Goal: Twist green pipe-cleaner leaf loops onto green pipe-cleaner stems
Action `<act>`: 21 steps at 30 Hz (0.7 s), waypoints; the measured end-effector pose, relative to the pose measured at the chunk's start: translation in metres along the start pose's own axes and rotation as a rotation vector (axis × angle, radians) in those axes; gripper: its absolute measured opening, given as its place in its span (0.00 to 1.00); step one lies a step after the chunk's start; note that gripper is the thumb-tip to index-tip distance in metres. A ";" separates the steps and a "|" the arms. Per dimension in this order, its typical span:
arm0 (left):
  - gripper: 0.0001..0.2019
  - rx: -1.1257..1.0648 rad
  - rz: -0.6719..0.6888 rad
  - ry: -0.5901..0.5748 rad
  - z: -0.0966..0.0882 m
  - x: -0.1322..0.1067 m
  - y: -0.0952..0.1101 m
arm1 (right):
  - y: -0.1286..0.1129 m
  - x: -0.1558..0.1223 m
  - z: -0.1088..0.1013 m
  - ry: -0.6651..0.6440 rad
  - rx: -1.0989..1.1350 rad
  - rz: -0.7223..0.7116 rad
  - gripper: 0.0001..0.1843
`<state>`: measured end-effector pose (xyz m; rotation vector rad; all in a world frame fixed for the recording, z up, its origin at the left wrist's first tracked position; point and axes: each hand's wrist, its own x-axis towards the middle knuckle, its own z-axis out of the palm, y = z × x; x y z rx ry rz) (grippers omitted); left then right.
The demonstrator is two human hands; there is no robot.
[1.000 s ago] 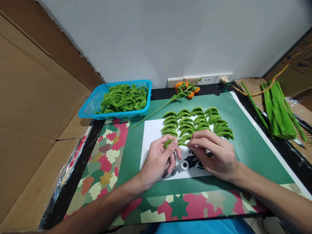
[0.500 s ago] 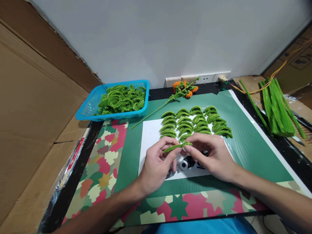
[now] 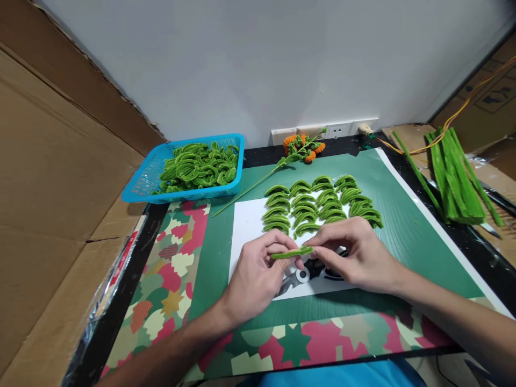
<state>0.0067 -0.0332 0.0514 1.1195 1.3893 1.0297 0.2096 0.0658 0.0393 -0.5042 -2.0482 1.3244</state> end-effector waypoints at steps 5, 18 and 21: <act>0.18 -0.310 -0.383 -0.350 -0.015 0.009 0.016 | 0.007 -0.005 -0.017 -0.065 -0.636 -0.714 0.16; 0.17 -0.371 -0.224 -0.302 -0.019 0.011 0.003 | -0.003 0.002 -0.018 -0.028 -0.536 -0.582 0.09; 0.17 -0.271 -0.129 -0.235 -0.013 0.011 0.001 | -0.007 0.002 -0.010 -0.056 -0.269 -0.177 0.11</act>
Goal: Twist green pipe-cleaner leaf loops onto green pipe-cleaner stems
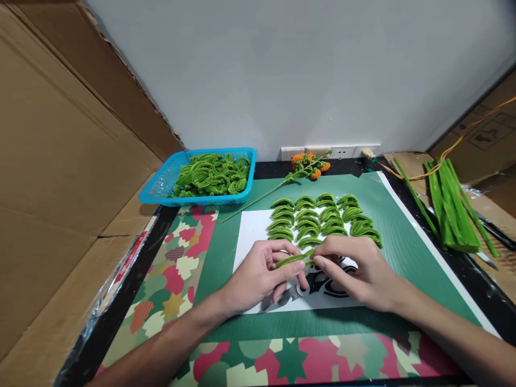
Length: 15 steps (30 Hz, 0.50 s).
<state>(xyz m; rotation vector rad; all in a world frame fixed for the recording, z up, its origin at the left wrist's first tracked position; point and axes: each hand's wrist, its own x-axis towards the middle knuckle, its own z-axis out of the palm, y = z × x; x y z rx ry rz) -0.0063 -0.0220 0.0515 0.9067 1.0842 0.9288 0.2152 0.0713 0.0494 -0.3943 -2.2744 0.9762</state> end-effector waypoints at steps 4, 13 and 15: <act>0.16 0.093 0.102 0.118 0.006 0.000 -0.004 | -0.003 -0.001 0.008 -0.102 0.301 0.370 0.17; 0.08 0.290 0.272 0.205 0.007 -0.006 -0.006 | -0.002 0.001 0.010 -0.044 0.401 0.388 0.08; 0.09 0.327 0.286 0.193 0.007 -0.007 -0.006 | -0.003 0.002 0.007 -0.031 0.341 0.316 0.06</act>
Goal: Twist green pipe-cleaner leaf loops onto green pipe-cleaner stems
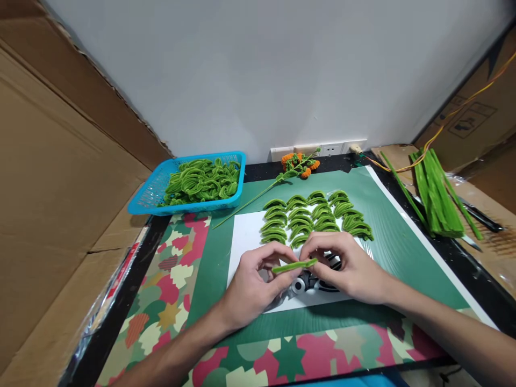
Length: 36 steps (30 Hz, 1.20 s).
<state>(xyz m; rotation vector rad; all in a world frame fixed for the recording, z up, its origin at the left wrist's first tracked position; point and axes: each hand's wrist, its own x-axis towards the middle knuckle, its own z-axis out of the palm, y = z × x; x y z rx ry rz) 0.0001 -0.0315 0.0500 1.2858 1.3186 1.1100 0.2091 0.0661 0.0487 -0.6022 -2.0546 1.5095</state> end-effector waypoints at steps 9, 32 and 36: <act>0.12 -0.013 -0.095 -0.016 0.001 -0.001 -0.003 | 0.001 0.001 -0.002 -0.044 -0.006 -0.018 0.07; 0.18 -0.185 -0.244 -0.172 0.002 0.000 0.004 | 0.005 -0.005 0.005 0.075 -0.167 -0.333 0.07; 0.17 -0.527 -0.449 -0.294 0.004 0.003 0.005 | 0.010 -0.012 -0.002 0.054 -0.617 -0.838 0.13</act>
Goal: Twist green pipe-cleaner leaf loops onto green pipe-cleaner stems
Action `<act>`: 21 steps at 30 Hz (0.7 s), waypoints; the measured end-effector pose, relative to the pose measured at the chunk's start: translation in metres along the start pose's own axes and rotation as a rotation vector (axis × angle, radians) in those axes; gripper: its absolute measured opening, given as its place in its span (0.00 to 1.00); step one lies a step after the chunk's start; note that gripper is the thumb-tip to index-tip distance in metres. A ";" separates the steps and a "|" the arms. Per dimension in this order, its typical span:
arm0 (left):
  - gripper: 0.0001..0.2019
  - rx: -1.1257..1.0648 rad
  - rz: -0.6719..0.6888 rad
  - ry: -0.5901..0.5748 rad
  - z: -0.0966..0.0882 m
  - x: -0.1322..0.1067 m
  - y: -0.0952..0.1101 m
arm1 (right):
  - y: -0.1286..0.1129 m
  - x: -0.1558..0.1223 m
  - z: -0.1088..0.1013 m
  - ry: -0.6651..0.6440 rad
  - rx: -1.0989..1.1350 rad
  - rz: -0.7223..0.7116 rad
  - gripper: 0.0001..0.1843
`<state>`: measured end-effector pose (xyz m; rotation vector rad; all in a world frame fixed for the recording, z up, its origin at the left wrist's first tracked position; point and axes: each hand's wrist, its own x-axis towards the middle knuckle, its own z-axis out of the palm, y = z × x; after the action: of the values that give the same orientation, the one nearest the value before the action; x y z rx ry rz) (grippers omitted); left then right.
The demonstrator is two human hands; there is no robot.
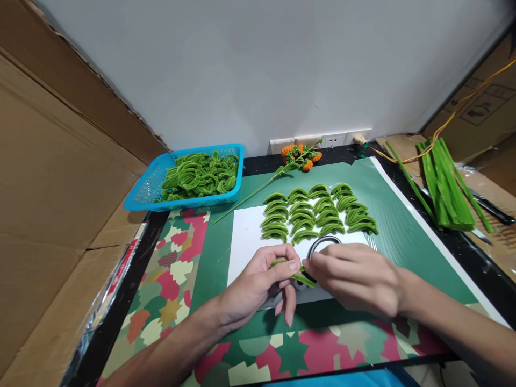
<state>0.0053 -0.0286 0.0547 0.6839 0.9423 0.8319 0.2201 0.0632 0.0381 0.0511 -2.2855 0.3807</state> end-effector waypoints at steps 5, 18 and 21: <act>0.15 -0.063 -0.030 -0.029 -0.001 0.002 0.003 | 0.005 -0.004 -0.007 0.024 -0.228 -0.339 0.12; 0.07 1.048 0.897 0.359 -0.015 -0.002 -0.022 | 0.000 0.014 0.003 -0.065 0.762 0.923 0.19; 0.10 1.186 1.015 0.379 -0.020 -0.001 -0.023 | 0.002 0.014 0.003 -0.081 0.972 1.012 0.23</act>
<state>-0.0063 -0.0386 0.0278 2.2041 1.4339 1.2678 0.2077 0.0652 0.0459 -0.6189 -1.8140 1.9769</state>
